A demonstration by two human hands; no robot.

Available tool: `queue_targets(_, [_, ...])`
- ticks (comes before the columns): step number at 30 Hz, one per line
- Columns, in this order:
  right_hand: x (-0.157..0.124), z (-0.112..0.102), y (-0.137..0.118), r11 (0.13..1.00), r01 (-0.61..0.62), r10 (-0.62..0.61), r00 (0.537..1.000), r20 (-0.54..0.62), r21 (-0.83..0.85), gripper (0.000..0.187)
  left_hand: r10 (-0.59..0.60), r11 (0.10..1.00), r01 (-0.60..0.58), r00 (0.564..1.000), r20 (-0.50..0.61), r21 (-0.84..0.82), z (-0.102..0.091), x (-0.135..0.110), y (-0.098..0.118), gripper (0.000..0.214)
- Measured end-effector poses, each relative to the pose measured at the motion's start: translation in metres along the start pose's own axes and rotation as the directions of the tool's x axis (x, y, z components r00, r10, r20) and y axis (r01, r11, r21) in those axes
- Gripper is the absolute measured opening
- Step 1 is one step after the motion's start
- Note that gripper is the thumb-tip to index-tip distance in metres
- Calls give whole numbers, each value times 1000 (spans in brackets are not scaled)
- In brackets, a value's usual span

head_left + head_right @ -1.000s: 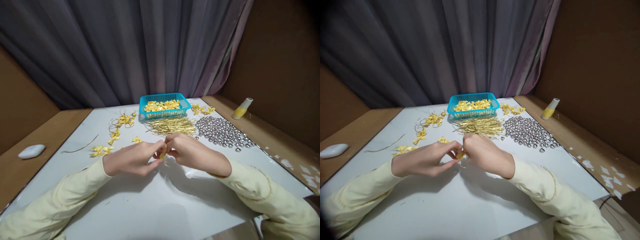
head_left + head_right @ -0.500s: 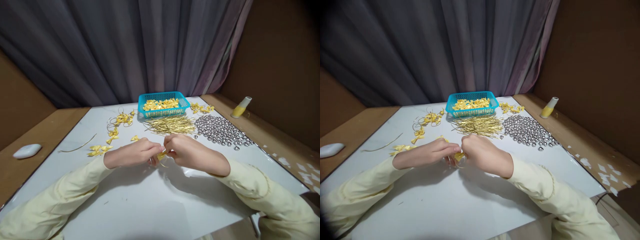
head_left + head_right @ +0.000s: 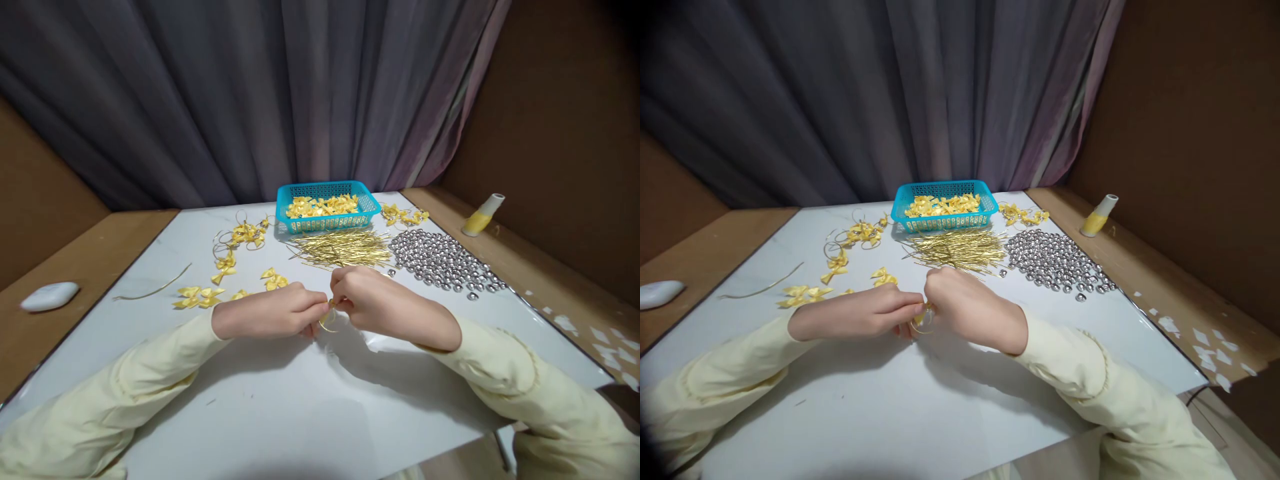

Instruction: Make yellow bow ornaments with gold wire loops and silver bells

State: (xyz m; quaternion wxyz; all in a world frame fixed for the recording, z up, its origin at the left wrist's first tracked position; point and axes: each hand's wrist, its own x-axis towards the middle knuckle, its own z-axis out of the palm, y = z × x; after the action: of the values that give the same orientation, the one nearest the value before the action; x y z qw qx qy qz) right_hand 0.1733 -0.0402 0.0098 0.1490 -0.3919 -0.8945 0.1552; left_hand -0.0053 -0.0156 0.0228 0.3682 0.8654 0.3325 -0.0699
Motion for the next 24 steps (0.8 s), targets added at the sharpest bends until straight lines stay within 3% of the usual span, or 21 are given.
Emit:
queue_targets(6, [-1, -2, 0, 999, -16, 17, 1000, -5, 42, 22, 51, 985, -44, 998, 33, -168, 0, 1, 0, 33])
queue_targets(15, [2, -4, 6, 997, -4, 8, 999, -52, 74, 17, 78, 979, -70, 996, 38, -192, -1, 0, -3, 35])
queue_targets(24, [2, -12, 5, 994, 2, -4, 1000, 13, 111, 18, 79, 972, -66, 996, 47, -227, -4, -2, 0, 34])
